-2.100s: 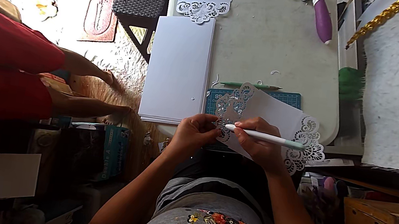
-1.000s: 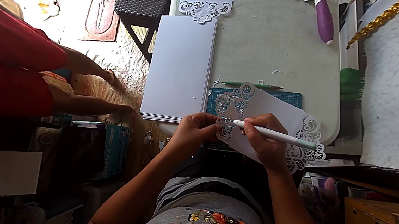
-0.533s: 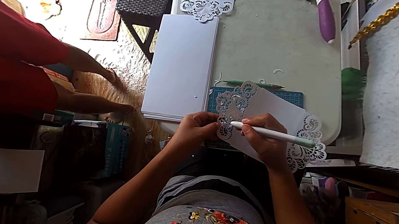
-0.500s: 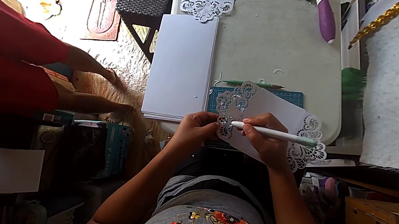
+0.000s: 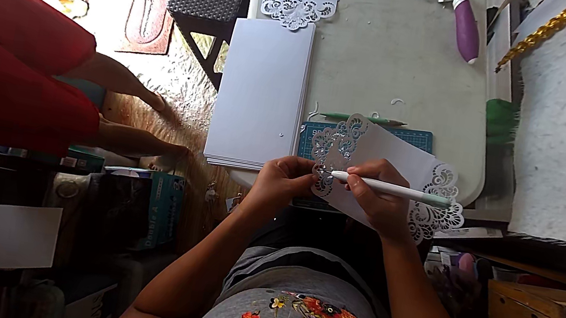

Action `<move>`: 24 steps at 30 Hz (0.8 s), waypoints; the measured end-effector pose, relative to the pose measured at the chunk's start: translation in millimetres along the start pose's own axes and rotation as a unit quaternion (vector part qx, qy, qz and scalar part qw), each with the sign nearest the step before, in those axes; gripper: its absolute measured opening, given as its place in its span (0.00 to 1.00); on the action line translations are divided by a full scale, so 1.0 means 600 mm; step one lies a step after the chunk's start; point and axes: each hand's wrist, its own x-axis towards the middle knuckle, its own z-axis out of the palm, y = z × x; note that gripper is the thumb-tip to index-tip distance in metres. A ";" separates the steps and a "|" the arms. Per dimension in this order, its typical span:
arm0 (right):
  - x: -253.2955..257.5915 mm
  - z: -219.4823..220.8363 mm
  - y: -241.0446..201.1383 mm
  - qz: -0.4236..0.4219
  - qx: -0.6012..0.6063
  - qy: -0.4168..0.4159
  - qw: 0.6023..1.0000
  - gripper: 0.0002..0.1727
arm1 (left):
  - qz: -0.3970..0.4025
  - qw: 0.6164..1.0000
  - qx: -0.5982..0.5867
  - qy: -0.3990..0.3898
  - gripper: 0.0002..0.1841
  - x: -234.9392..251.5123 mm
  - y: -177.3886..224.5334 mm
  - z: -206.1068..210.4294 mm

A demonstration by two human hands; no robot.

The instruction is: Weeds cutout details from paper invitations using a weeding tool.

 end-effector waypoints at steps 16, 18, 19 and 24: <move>0.045 0.020 -0.092 0.130 -0.303 -0.099 0.939 0.09 | -0.009 1.000 -0.017 0.003 0.07 -0.003 0.001 0.000; 0.044 0.037 -0.082 0.125 -0.351 -0.132 0.919 0.07 | -0.007 0.999 -0.031 -0.002 0.06 -0.004 0.000 -0.002; 0.041 0.043 -0.075 0.121 -0.362 -0.134 0.915 0.07 | -0.007 0.999 -0.038 0.000 0.06 -0.003 -0.002 -0.002; 0.031 0.060 -0.058 0.087 -0.382 -0.089 0.916 0.06 | -0.008 0.999 -0.053 -0.001 0.06 -0.001 -0.003 -0.005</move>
